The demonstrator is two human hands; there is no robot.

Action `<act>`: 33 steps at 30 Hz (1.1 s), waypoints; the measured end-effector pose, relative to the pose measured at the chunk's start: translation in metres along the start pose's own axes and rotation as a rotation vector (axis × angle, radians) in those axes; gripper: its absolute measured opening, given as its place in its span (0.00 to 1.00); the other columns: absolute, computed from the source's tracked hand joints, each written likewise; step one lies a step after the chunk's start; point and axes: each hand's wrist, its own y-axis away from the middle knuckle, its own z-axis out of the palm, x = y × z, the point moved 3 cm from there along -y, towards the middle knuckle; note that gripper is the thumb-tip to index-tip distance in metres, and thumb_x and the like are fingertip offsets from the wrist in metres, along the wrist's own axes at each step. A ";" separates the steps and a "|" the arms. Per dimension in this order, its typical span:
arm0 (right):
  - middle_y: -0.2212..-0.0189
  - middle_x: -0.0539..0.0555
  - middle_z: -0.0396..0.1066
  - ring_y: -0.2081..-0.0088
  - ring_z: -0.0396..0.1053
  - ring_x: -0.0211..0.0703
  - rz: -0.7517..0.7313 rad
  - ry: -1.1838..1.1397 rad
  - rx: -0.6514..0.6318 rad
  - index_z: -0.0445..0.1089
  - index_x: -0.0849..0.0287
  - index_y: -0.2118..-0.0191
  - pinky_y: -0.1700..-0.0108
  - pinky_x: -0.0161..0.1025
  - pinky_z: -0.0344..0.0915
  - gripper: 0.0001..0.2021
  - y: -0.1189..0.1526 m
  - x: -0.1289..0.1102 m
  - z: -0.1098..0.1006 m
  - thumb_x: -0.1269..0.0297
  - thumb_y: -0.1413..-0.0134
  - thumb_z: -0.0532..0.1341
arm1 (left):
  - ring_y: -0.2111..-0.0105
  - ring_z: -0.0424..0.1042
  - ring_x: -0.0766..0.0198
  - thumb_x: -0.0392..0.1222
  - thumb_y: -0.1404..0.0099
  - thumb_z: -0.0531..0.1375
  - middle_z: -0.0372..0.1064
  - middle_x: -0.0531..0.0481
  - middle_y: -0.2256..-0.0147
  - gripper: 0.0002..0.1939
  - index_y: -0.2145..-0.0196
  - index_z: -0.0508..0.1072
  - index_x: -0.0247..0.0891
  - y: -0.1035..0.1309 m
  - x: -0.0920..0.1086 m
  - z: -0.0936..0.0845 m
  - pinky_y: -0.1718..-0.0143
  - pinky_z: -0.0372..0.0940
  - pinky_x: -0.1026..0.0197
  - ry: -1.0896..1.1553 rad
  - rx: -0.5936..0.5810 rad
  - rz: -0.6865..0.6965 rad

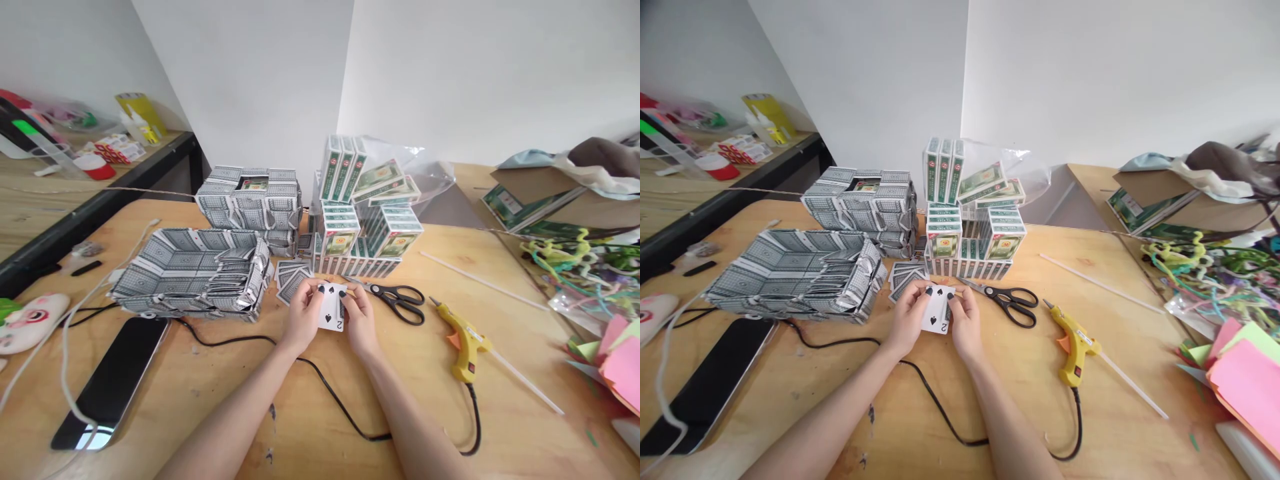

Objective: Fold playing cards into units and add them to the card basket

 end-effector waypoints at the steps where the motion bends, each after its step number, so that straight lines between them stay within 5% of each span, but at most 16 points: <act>1: 0.80 0.45 0.64 0.81 0.59 0.36 0.003 -0.003 0.001 0.60 0.54 0.67 0.79 0.32 0.56 0.07 0.000 0.000 0.000 0.60 0.54 0.56 | 0.73 0.66 0.69 0.38 0.42 0.52 0.66 0.53 0.72 0.08 0.64 0.65 0.37 0.000 0.000 0.000 0.73 0.61 0.68 -0.002 -0.004 -0.001; 8: 0.71 0.48 0.68 0.74 0.63 0.38 0.048 -0.080 -0.053 0.64 0.55 0.63 0.74 0.33 0.60 0.10 0.000 0.000 0.001 0.61 0.54 0.55 | 0.72 0.66 0.68 0.38 0.43 0.52 0.66 0.54 0.72 0.08 0.64 0.66 0.38 -0.001 -0.002 -0.001 0.73 0.61 0.68 -0.014 0.019 -0.005; 22: 0.76 0.46 0.63 0.77 0.59 0.35 0.023 -0.050 -0.023 0.63 0.55 0.68 0.75 0.32 0.57 0.06 -0.003 0.003 -0.002 0.61 0.55 0.57 | 0.70 0.67 0.66 0.38 0.44 0.52 0.69 0.51 0.69 0.10 0.65 0.69 0.37 -0.004 0.000 -0.001 0.72 0.62 0.67 -0.048 0.011 -0.015; 33: 0.78 0.45 0.63 0.78 0.59 0.36 0.058 -0.071 -0.060 0.60 0.54 0.69 0.76 0.32 0.57 0.06 -0.001 0.002 -0.001 0.60 0.54 0.56 | 0.75 0.61 0.69 0.34 0.45 0.49 0.63 0.54 0.75 0.08 0.70 0.67 0.37 -0.008 0.007 -0.002 0.76 0.59 0.69 -0.104 -0.103 -0.001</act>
